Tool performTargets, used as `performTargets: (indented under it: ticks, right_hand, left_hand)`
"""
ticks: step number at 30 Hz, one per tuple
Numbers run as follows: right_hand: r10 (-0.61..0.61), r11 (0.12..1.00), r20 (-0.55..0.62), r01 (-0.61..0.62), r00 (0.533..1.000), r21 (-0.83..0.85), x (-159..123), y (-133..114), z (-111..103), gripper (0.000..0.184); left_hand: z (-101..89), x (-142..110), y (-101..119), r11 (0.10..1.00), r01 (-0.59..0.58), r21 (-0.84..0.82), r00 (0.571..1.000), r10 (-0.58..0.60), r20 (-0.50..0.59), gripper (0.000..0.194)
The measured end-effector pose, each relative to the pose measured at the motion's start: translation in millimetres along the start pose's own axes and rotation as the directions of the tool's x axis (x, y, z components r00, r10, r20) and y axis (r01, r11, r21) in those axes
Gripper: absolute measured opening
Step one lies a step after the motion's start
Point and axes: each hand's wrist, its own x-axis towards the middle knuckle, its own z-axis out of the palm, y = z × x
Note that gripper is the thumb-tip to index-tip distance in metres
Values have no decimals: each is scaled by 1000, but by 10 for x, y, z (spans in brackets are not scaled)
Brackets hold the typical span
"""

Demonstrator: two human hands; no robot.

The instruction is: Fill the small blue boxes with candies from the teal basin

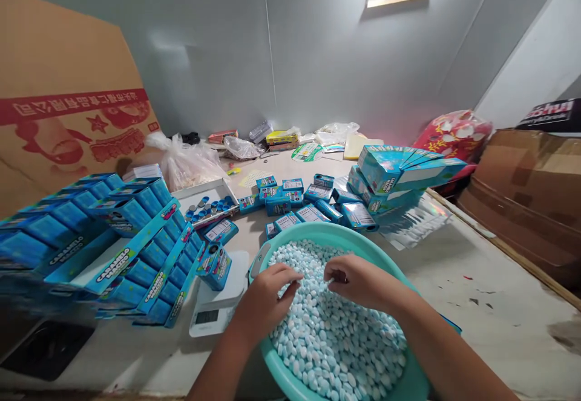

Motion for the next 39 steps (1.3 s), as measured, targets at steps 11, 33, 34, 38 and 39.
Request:
performTargets:
  ticks: [11,33,34,38,39]
  right_hand:
    - [-2,1000,79,3,997,-14,22,31,27,11]
    - [3,1000,148,2,989,-30,-70,-14,105,23]
    - [11,1000,135,-10,991,-13,-63,14,99,22]
    - [21,1000,77,-21,997,-4,-55,105,97,19]
    - [23,1000,73,-23,997,2,-55,127,103,18]
  left_hand:
    - [17,-33,-41,996,43,-78,984,-56,-169,17]
    - [37,1,10,992,127,-21,982,-129,-138,19]
    - [50,-1,12,992,125,-21,982,-127,-140,20]
    - [-20,-53,-14,994,109,27,970,-101,-222,21]
    - [-101,-72,-35,992,110,61,961,-91,-263,19]
